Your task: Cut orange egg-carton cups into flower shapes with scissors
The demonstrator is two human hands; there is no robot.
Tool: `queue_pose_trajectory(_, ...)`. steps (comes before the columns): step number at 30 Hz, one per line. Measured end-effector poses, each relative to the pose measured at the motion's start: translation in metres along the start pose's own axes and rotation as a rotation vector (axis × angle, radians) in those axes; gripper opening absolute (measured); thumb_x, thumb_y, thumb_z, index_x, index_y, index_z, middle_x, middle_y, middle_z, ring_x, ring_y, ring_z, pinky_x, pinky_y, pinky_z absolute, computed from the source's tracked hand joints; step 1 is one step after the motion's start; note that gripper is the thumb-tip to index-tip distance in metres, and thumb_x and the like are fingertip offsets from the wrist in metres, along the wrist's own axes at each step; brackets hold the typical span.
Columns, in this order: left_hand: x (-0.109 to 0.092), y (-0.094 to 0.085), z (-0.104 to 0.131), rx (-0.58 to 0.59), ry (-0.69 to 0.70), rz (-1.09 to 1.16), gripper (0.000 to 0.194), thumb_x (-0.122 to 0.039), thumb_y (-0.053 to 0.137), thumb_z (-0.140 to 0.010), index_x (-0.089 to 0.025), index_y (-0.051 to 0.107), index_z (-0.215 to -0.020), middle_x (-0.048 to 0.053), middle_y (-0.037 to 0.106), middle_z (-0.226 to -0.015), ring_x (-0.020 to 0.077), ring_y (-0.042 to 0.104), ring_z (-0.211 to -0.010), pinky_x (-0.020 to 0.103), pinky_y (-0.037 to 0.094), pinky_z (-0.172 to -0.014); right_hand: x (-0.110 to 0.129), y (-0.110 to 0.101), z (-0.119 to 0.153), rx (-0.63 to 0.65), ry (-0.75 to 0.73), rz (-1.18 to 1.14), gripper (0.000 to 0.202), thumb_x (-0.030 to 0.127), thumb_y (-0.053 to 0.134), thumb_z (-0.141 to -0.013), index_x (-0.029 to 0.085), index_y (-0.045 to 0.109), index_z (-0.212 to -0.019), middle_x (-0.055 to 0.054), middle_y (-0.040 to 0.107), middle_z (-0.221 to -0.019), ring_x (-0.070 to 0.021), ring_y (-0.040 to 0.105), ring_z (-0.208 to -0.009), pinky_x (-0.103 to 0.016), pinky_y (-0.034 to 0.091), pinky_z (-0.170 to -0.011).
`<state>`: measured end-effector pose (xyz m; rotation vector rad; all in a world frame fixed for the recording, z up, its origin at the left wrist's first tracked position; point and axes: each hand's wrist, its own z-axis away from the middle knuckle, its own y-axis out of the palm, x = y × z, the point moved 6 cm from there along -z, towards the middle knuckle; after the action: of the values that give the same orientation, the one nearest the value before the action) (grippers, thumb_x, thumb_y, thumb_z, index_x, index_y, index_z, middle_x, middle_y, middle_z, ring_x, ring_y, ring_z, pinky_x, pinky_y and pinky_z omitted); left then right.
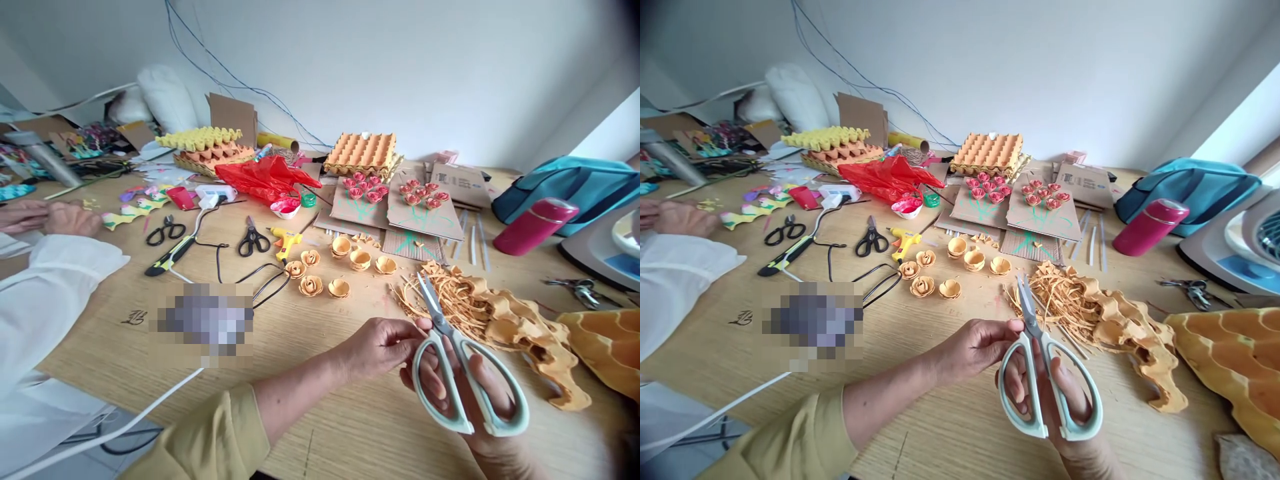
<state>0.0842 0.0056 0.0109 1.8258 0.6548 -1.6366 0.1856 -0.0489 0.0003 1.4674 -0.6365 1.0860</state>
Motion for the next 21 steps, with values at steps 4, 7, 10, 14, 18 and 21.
queue_pose_trajectory(4, -0.007, -0.005, 0.006, -0.044, -0.002, -0.13, 0.03, -0.037, 0.055, -0.093, -0.011, 0.069, -0.088, 0.002, 0.066, -0.068, 0.014, 0.062, -0.062, 0.023, 0.047, -0.06, -0.006, 0.001, 0.0, 0.057, 0.072, -0.018, 0.052, 0.076, 0.053, -0.079, 0.024, 0.059, -0.08, -0.002, 0.051, -0.059, -0.0155, 0.041, -0.047, -0.03, 0.037, -0.044)
queue_pose_trajectory(7, -0.019, -0.002, 0.013, 0.064, 0.034, -0.325, 0.023, -0.009, 0.048, -0.087, -0.013, 0.07, -0.082, 0.005, 0.074, -0.076, 0.0173, 0.069, -0.073, 0.025, 0.052, -0.071, -0.007, 0.001, -0.001, 0.055, 0.124, 0.023, 0.055, 0.077, 0.051, -0.079, 0.023, 0.06, -0.087, -0.002, 0.055, -0.058, -0.016, 0.044, -0.046, -0.029, 0.037, -0.044)
queue_pose_trajectory(10, -0.023, 0.003, 0.019, 0.247, -0.009, -0.358, 0.042, 0.007, 0.044, -0.069, -0.014, 0.072, -0.093, 0.006, 0.078, -0.091, 0.0194, 0.073, -0.086, 0.024, 0.054, -0.075, -0.009, 0.002, -0.003, 0.067, 0.134, 0.028, 0.054, 0.073, 0.055, -0.077, 0.021, 0.06, -0.091, -0.002, 0.056, -0.054, -0.0148, 0.044, -0.041, -0.027, 0.036, -0.042)
queue_pose_trajectory(14, -0.029, 0.003, 0.021, 0.284, -0.005, -0.416, 0.051, 0.01, 0.04, -0.06, -0.015, 0.072, -0.091, 0.005, 0.078, -0.098, 0.0195, 0.072, -0.091, 0.026, 0.055, -0.082, -0.02, -0.002, -0.004, 0.078, 0.134, -0.074, 0.06, 0.069, 0.058, -0.078, 0.02, 0.054, -0.113, 0.001, 0.056, -0.051, -0.0143, 0.047, -0.038, -0.023, 0.035, -0.04)
queue_pose_trajectory(18, -0.031, 0.009, 0.021, 0.336, 0.034, -0.351, 0.051, 0.011, 0.039, -0.062, -0.016, 0.073, -0.088, 0.003, 0.077, -0.098, 0.0184, 0.071, -0.094, 0.027, 0.054, -0.091, -0.03, -0.009, -0.005, 0.101, 0.148, -0.098, 0.063, 0.07, 0.058, -0.079, 0.018, 0.053, -0.113, 0.001, 0.057, -0.051, -0.0123, 0.047, -0.038, -0.023, 0.039, -0.043)
queue_pose_trajectory(21, -0.033, 0.01, 0.021, 0.321, 0.074, -0.375, 0.052, 0.012, 0.04, -0.06, -0.016, 0.073, -0.089, 0.004, 0.074, -0.106, 0.02, 0.068, -0.104, 0.029, 0.05, -0.099, -0.03, -0.009, -0.005, 0.126, 0.147, -0.113, 0.059, 0.069, 0.059, -0.079, 0.017, 0.056, -0.106, 0.0, 0.059, -0.053, -0.0109, 0.046, -0.038, -0.021, 0.038, -0.042)
